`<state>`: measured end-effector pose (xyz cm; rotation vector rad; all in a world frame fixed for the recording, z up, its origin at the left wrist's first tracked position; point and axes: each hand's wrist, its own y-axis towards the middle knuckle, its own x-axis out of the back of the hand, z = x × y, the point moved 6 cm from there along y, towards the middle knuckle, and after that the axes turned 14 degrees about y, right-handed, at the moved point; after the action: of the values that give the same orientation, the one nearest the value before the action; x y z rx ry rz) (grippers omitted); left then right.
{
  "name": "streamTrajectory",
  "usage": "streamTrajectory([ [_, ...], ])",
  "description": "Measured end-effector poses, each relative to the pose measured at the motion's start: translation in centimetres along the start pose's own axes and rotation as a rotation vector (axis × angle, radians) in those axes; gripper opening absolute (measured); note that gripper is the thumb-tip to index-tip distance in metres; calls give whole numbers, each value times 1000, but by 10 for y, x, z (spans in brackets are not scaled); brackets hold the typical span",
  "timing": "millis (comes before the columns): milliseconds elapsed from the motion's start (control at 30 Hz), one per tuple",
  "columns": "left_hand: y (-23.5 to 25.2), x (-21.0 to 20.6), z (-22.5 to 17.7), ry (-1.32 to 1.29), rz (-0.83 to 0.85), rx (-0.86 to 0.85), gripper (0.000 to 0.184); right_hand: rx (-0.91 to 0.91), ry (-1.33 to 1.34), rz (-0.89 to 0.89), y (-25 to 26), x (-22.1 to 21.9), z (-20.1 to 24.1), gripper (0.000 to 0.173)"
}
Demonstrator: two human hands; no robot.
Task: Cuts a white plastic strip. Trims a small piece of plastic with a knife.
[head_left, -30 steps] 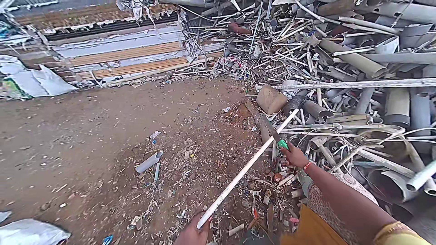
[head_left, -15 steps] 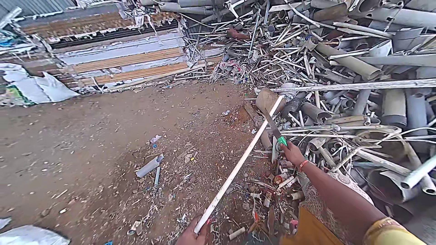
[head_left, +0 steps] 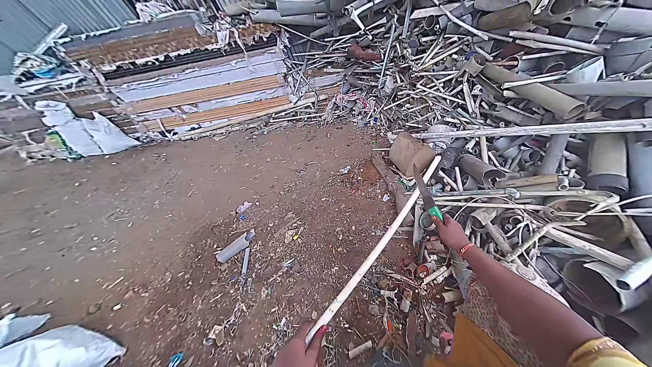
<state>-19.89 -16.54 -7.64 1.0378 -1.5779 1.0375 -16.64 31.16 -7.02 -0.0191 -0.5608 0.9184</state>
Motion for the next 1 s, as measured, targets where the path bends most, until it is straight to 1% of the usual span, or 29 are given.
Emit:
streamTrajectory([
  [33,2,-2,-4,32,9,-22,42,1,-4,59,-7,-11,-3,50],
  [67,3,-4,-9,63,-18,-53,41,34,-40,185,-22,-30,-4,49],
  [133,3,-5,-21,80,-45,-91,39,165,-209,541,-64,-79,0,50],
  [167,4,-5,-23,74,-37,-100,38,247,-316,682,-84,-100,3,49],
  [200,5,-6,-22,55,-19,-105,39,313,-395,755,-95,-112,7,49],
  [233,6,-6,-19,20,-8,-114,40,347,-425,762,-97,-114,12,49],
  [267,7,-6,-14,-23,-14,-133,41,358,-405,710,-88,-107,17,49],
  [333,5,-6,-6,-94,-14,-150,42,322,-248,481,-51,-73,18,47],
  [400,3,-6,-3,-137,-22,-147,42,211,-29,221,-12,-35,10,45],
  [433,3,-7,-3,-144,-26,-146,42,157,47,139,-2,-24,6,45],
  [467,3,-7,-2,-143,-25,-147,41,123,81,113,0,-21,3,46],
  [500,4,-7,-2,-137,-21,-148,41,122,65,141,-6,-28,3,46],
  [533,6,-7,-2,-135,-8,-141,40,149,-15,225,-20,-41,5,46],
  [633,10,-10,-2,-83,56,-109,40,331,-466,635,-87,-101,14,50],
  [667,11,-12,0,-64,74,-113,40,389,-544,720,-102,-117,15,49],
  [700,11,-14,2,-56,76,-131,41,422,-578,749,-107,-125,16,48],
  [733,11,-17,4,-52,62,-155,42,432,-579,726,-102,-123,18,48],
  [800,10,-19,8,-66,57,-190,44,345,-465,577,-74,-98,25,51],
  [867,8,-18,12,-81,81,-200,46,231,-195,354,-36,-59,25,50],
  [933,7,-16,14,-82,72,-216,47,162,238,191,-13,-24,21,41],
  [1000,5,-9,10,-47,43,-245,47,115,724,138,-12,-7,23,36],
])
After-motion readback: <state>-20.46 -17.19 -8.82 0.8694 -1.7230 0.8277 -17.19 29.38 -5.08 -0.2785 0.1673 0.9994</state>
